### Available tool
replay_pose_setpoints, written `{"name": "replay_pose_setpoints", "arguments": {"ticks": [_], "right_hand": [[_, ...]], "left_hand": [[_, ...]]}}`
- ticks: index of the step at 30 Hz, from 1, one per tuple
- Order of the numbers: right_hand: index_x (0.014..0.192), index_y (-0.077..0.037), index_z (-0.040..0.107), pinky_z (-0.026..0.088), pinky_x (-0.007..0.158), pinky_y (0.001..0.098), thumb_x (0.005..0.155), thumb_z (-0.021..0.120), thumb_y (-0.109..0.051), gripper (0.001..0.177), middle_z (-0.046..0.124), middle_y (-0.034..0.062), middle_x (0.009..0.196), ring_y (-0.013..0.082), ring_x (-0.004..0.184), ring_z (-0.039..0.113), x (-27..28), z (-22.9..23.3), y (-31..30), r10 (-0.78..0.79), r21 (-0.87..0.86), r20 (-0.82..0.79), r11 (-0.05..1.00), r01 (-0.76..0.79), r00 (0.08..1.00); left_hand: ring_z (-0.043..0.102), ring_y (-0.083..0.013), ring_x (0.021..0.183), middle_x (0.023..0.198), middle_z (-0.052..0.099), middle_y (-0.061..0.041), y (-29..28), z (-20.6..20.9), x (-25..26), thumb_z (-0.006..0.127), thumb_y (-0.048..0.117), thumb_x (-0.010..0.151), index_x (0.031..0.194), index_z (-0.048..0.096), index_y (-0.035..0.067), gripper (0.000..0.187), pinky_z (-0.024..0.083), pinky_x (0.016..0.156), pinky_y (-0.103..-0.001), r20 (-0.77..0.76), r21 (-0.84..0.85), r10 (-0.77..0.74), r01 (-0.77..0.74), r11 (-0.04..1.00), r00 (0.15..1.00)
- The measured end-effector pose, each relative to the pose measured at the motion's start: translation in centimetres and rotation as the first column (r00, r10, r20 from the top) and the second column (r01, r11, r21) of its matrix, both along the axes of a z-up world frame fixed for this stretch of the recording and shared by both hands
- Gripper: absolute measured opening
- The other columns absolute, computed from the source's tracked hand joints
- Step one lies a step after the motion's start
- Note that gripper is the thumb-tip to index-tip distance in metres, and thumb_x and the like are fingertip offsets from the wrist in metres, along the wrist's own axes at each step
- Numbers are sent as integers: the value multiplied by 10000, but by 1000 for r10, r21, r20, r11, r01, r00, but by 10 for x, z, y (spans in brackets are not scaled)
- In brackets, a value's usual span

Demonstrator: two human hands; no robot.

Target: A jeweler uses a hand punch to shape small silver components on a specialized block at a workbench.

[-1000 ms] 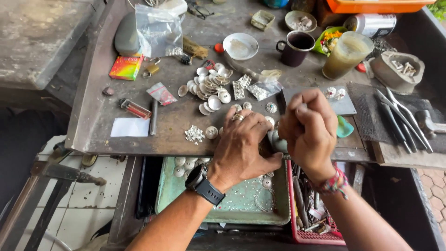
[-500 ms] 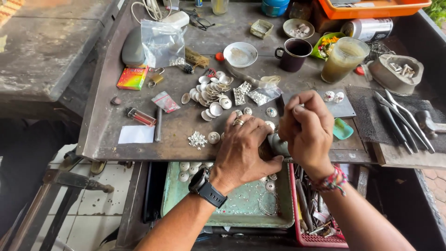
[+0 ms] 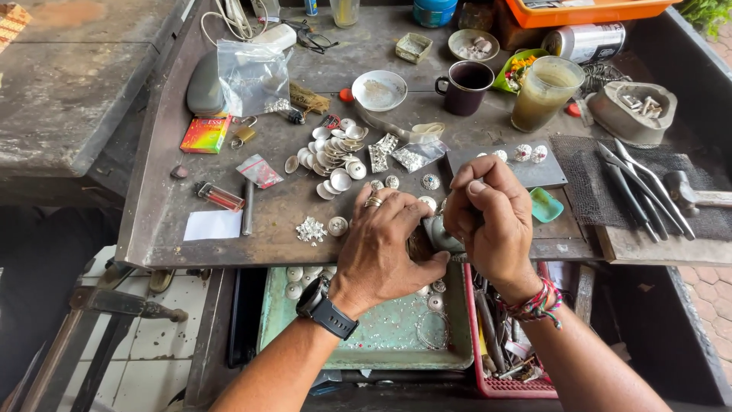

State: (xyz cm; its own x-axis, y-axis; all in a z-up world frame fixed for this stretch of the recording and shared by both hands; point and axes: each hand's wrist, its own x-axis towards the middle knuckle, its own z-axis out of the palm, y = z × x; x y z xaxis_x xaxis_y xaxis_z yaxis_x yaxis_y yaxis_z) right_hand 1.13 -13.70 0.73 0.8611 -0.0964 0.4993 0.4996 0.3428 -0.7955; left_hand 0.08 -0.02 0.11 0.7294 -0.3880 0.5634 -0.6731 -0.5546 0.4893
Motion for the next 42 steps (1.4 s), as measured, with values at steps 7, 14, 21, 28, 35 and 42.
{"name": "replay_pose_setpoints", "arguments": {"ticks": [7,14,21,28,35,42], "right_hand": [[840,49,459,391,353,249,789,424,-82,145,395,127,434,176,379,458,-4,-1,-5,-81,-15,30,997,81,996],[829,30,470,464,484,261,845,473,-99,130,501,159,540,186,526,551,-2,-3,-10,-159,-122,84,978,168,984],[815,1,486,445,465,218,870,475,-153,164,508,138,549,144,534,514,-3,1,-10,-204,-172,66,962,212,977],[822,-2,497,467,448,231,888,457,-189,202,518,130,554,135,542,518,-2,0,-14,-222,-224,47,948,227,974],[821,-15,497,469,433,231,884,447,-211,212,516,120,551,138,529,521,-1,-1,-14,-223,-251,33,942,224,974],[830,-11,508,466,429,228,872,440,-219,223,517,120,537,142,517,517,-3,2,-12,-221,-258,13,942,217,975]], "left_hand": [[511,-296,969,846,551,-85,-1,0,-1,671,382,608,896,586,90,419,252,960,-572,19,-7,-1,2,1000,1000],[512,-287,969,844,548,-73,-2,-2,-1,688,378,596,907,580,104,429,261,964,-550,38,13,18,-19,1000,999],[507,-273,971,841,546,-68,-2,-2,0,687,385,593,907,578,109,432,260,969,-521,46,10,21,-22,1000,999],[507,-266,969,840,543,-65,-2,-3,0,693,393,591,907,577,109,440,260,970,-508,48,11,24,-25,1000,999],[508,-260,956,828,539,-54,-2,-5,1,698,389,590,900,574,116,431,276,961,-491,88,2,33,-33,999,996],[507,-259,951,817,536,-48,-2,-6,2,705,377,574,895,573,124,430,283,953,-484,100,1,37,-38,999,994]]}}
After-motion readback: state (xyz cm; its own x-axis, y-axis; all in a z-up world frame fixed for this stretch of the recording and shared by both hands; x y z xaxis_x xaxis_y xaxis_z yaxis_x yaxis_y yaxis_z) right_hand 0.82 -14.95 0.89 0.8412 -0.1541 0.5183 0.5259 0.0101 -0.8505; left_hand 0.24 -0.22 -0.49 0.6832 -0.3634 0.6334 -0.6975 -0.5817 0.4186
